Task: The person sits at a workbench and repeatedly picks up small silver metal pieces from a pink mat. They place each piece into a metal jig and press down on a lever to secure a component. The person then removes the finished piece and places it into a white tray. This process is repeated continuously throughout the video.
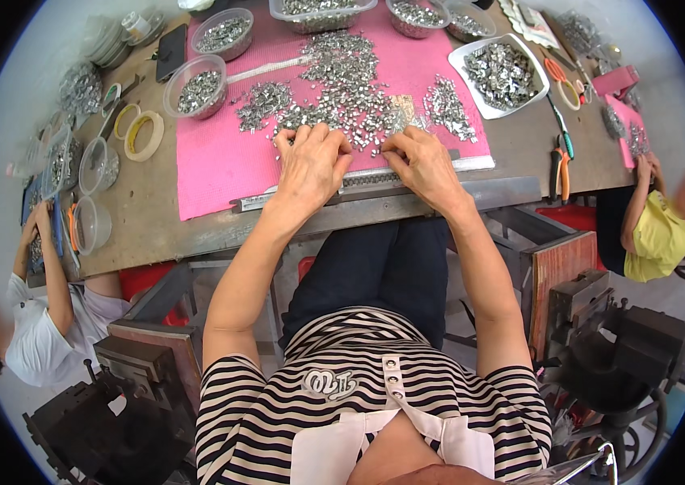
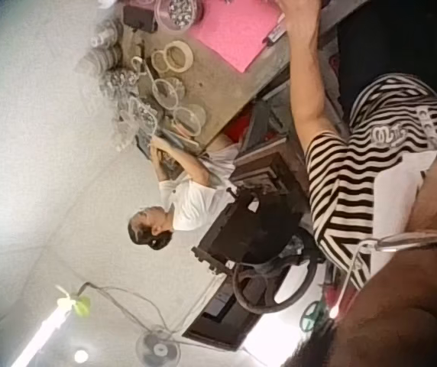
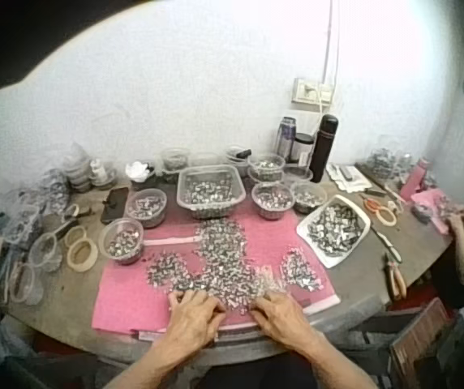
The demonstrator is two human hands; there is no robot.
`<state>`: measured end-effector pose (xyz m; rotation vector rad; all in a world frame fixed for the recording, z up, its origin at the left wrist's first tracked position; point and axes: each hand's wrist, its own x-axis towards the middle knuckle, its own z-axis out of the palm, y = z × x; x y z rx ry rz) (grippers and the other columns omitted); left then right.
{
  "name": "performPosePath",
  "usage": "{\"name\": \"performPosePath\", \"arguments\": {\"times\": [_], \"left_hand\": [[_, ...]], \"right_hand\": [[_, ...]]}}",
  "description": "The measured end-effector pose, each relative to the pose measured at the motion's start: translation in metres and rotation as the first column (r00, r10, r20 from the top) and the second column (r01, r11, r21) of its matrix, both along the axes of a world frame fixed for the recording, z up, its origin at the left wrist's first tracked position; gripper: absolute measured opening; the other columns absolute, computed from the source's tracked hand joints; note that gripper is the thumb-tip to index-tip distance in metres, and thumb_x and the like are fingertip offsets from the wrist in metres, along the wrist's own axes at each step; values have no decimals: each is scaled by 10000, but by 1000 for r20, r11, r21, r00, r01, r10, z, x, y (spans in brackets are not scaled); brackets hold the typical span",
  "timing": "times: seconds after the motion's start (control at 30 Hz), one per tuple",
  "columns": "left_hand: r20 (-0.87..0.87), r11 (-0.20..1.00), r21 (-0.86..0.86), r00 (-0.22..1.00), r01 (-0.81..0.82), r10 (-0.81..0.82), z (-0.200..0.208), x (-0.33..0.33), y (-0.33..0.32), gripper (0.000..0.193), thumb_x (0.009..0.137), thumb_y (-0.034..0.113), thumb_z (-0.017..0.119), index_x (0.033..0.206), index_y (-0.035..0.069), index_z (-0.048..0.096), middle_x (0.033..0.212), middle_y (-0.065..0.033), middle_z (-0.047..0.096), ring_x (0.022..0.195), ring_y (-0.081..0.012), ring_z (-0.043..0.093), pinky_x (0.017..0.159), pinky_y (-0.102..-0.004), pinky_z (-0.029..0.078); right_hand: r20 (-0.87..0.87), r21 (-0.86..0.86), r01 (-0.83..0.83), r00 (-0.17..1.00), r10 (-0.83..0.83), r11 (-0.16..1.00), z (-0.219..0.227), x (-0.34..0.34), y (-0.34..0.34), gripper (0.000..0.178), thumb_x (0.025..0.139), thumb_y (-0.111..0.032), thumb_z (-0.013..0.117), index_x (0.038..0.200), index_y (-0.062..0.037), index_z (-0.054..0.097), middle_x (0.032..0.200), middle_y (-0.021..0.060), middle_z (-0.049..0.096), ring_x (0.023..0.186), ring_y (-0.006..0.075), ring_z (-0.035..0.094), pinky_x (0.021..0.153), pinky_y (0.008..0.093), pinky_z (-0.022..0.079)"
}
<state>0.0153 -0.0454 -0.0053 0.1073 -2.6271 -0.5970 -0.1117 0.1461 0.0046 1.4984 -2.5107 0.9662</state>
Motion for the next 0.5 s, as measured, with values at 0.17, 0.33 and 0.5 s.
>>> {"name": "performPosePath", "arguments": {"times": [0.17,0.33,0.5], "left_hand": [[-61,999,-52,998,11,-14,5,3,5,97,864,177,796,915,129,728,897,-10,635,940,-216,597,991,-476,337],[-126,993,61,988,98,-90,18,13,33,117,846,153,807,933,122,736,893,-2,658,934,-208,609,1012,-472,340],[-146,992,98,987,77,-62,1,12,47,142,833,141,812,944,104,732,916,-3,671,939,-215,616,1014,-462,350]], "right_hand": [[-2,-61,8,1000,-8,998,-2,4,5,75,879,-58,745,914,-14,697,860,112,662,800,309,647,739,428,493],[82,-110,-10,996,19,994,3,23,25,75,867,-46,741,909,-35,680,879,94,639,830,299,615,777,416,448],[66,-174,-13,998,25,985,-4,30,26,108,840,-13,757,923,-15,687,919,92,661,882,298,629,801,406,479]]}}
